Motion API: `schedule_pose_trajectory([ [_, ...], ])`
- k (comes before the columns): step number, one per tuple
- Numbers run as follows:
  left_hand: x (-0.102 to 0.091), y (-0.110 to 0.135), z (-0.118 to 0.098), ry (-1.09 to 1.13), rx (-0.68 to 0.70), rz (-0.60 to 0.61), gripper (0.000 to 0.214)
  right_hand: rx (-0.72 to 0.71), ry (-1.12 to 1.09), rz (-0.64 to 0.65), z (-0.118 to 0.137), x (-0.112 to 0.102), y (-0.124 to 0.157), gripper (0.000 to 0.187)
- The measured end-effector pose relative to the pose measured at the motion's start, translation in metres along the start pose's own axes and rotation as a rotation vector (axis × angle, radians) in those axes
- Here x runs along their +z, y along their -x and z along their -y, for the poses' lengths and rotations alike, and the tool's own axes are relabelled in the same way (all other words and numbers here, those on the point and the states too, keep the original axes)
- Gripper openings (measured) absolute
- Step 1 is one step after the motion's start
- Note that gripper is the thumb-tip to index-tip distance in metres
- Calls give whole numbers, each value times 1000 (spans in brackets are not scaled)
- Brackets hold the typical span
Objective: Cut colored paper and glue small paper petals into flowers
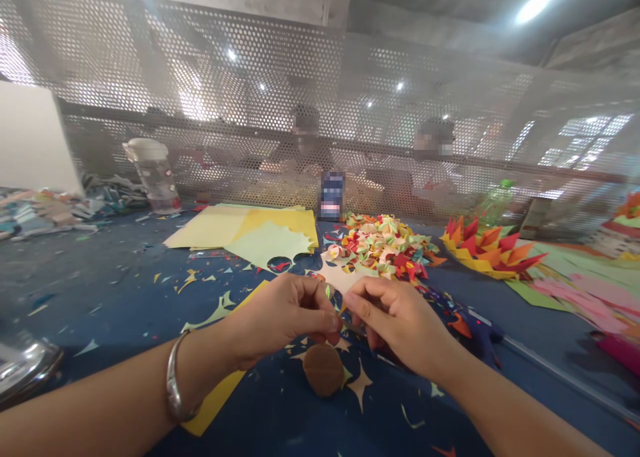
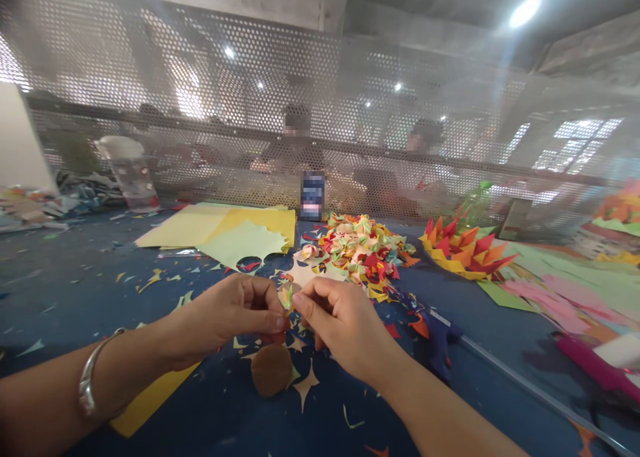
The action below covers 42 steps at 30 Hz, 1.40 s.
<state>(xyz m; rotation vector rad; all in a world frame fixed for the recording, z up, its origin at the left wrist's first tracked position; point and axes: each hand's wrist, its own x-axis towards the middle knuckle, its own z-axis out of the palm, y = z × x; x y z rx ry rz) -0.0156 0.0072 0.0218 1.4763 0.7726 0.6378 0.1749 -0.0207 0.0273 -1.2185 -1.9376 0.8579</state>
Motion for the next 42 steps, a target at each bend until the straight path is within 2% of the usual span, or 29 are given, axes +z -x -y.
schedule_pose_trajectory([
  [9, 0, 1, 0, 5, -11, 4, 15, 1, -2, 10, 1, -1, 0, 25],
  [19, -4, 0, 2, 35, -43, 66, 19, -6, 12, -55, 0, -2, 1, 25],
  [29, -6, 0, -1, 69, -30, 75, 19, 6, 23, -43, 0, -1, 1, 24],
  [42, -3, 4, -6, -49, 13, 61, 13, -5, 47, 4, 0, 0, 3, 23],
])
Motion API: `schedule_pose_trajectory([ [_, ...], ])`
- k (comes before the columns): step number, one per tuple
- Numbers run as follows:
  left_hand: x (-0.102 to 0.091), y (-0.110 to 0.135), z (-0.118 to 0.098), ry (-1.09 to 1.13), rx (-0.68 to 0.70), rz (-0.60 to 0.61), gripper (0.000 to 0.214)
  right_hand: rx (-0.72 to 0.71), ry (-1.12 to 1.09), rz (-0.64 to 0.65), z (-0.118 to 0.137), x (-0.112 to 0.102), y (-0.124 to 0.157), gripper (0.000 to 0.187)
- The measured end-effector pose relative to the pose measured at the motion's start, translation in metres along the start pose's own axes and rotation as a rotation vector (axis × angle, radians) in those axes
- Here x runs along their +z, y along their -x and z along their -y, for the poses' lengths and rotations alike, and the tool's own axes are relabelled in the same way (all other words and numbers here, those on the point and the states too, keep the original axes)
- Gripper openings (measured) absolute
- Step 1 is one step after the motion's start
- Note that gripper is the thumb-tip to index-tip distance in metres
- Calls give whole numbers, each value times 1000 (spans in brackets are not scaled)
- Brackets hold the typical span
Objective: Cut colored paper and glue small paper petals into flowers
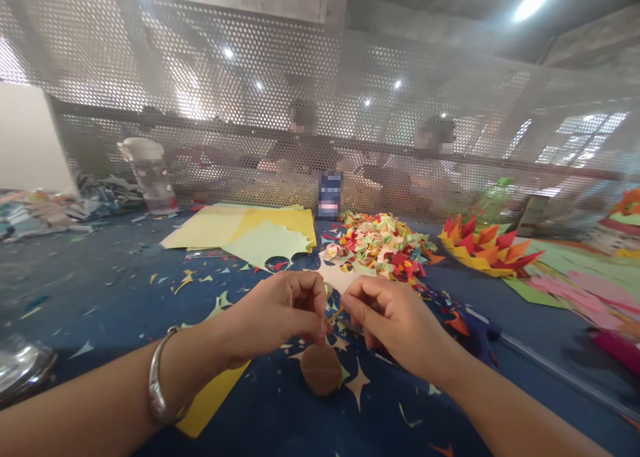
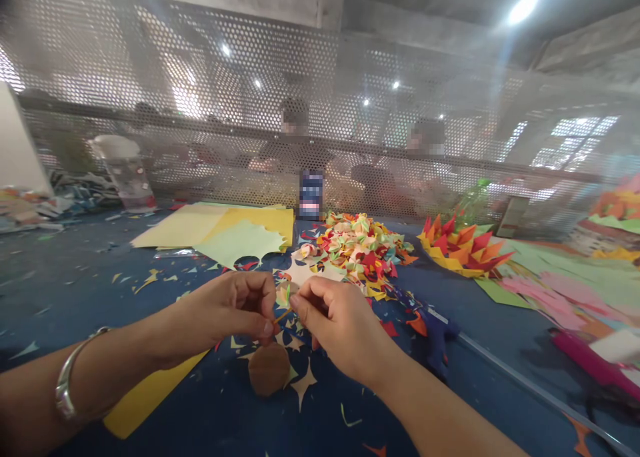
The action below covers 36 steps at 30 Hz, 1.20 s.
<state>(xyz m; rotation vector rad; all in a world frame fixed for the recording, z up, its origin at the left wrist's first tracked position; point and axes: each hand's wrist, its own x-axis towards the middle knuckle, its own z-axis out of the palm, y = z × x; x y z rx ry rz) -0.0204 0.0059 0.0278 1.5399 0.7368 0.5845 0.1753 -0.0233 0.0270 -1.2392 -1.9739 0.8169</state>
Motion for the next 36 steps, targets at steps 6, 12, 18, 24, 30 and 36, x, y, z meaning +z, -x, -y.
schedule_pose_trajectory([
  [6, -12, -4, 6, -393, 80, -45, 16, 24, 21, 5, 1, -1, -1, 22],
  [12, -27, -17, 19, -847, 246, -331, 25, 53, 58, 138, -3, 6, 1, 22],
  [18, -21, -28, 22, -1011, 431, -245, 31, -3, 255, 201, -2, 14, 1, 19],
  [24, -22, -30, 24, -1003, 414, -241, 16, -63, 328, 179, 0, 14, 1, 21],
  [30, -25, -26, 25, -690, 265, -357, 9, -32, 269, 85, -1, 11, 1, 17],
  [36, -20, -22, 24, -318, 177, -303, 21, 37, 150, 0, -5, 5, -2, 20],
])
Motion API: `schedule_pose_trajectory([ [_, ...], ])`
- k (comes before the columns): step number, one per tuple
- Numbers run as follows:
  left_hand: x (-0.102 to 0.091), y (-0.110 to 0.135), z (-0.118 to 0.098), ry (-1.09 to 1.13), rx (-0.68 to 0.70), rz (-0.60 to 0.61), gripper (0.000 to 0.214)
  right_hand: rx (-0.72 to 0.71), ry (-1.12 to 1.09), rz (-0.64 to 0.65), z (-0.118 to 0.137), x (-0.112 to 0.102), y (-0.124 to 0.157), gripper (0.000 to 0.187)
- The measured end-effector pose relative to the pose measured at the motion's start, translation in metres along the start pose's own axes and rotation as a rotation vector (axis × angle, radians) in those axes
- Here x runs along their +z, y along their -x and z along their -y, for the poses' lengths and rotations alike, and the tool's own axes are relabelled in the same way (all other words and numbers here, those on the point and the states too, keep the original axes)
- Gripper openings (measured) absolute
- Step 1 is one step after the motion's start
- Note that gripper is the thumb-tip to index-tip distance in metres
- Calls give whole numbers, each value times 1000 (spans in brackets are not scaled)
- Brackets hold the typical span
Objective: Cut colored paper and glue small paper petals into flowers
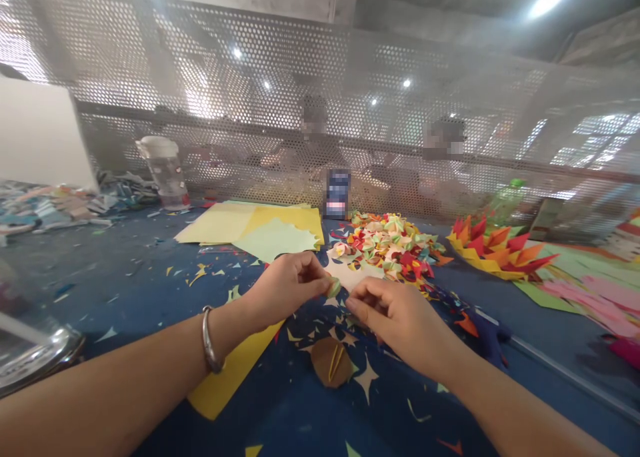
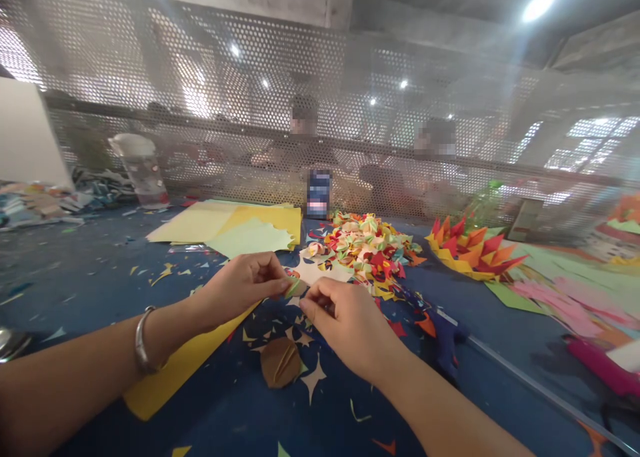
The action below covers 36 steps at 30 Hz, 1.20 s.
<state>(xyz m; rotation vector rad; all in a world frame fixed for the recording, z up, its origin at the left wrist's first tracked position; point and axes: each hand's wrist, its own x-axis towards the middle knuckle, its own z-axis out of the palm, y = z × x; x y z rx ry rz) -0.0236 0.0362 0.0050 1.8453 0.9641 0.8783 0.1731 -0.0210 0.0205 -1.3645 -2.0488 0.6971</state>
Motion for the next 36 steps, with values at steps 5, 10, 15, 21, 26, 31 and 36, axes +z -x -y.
schedule_pose_trajectory([
  [5, 4, 3, -4, 126, -22, 26, 22, -6, -58, 4, -1, 0, -1, 17],
  [10, 7, 4, -4, 94, 4, 32, 18, -6, -84, -3, -1, 0, -1, 15],
  [15, 7, 6, -3, 24, 49, 32, 20, -13, -98, 12, -3, 0, -2, 16],
  [21, 10, 7, -4, 78, 66, 28, 22, -13, -90, -6, -2, 1, -2, 13],
  [26, 13, 12, -5, 55, 85, 67, 20, -17, -72, -14, -3, 1, 0, 14],
  [31, 8, 13, -13, 222, 29, 177, 22, -19, -63, -12, -1, -1, 1, 14],
  [36, 2, 12, -16, 351, -56, 239, 25, -34, -77, 6, -1, -1, 2, 15],
])
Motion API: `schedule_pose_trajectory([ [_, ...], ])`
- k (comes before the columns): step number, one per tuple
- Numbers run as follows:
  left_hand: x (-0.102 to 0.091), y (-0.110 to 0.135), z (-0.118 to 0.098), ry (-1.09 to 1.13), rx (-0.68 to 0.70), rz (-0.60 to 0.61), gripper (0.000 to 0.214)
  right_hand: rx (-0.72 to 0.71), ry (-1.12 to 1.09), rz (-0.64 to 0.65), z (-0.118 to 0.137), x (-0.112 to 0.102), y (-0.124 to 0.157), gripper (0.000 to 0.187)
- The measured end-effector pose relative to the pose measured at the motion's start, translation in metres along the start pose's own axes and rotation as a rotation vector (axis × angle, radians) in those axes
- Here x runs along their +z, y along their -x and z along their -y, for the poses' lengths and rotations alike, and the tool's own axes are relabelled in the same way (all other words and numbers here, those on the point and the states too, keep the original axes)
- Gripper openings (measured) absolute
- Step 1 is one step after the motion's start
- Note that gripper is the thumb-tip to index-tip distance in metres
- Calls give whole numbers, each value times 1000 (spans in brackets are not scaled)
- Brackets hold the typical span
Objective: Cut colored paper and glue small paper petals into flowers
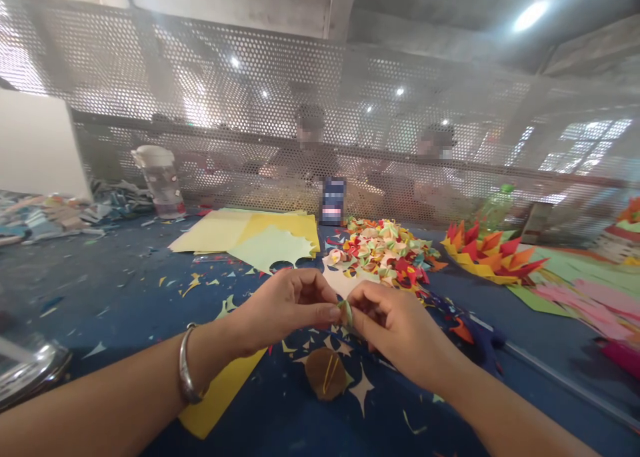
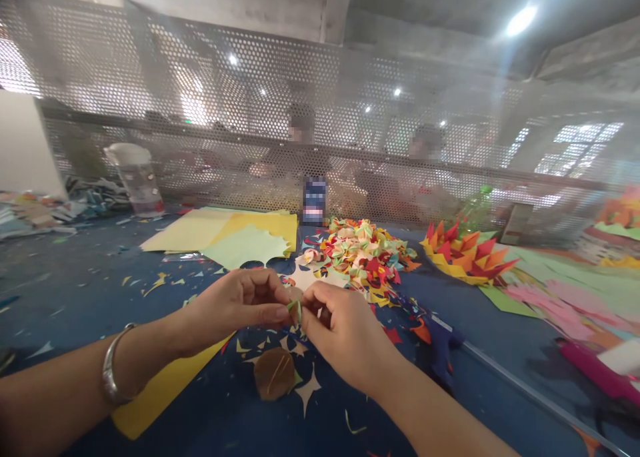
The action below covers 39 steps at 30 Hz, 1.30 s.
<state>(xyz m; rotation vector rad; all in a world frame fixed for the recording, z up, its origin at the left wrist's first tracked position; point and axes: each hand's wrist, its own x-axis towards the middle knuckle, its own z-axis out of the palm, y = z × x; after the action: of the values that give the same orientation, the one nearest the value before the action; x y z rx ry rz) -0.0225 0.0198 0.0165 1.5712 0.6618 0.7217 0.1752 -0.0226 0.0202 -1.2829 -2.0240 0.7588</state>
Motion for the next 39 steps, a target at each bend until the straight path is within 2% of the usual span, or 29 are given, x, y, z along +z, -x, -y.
schedule_pose_trajectory([
  [10, 0, -1, -3, 57, -101, -4, 19, -25, 49, 7, 1, 0, 0, 15],
  [21, 0, -1, -1, 16, -62, -11, 15, -39, 65, -3, 0, 1, -1, 12],
  [31, 5, 0, 2, -250, 32, -67, 7, -94, 138, -42, 6, 0, 0, 6],
  [39, 5, 0, 4, -289, 35, -30, 10, -124, 225, -53, 6, 1, -2, 8],
])
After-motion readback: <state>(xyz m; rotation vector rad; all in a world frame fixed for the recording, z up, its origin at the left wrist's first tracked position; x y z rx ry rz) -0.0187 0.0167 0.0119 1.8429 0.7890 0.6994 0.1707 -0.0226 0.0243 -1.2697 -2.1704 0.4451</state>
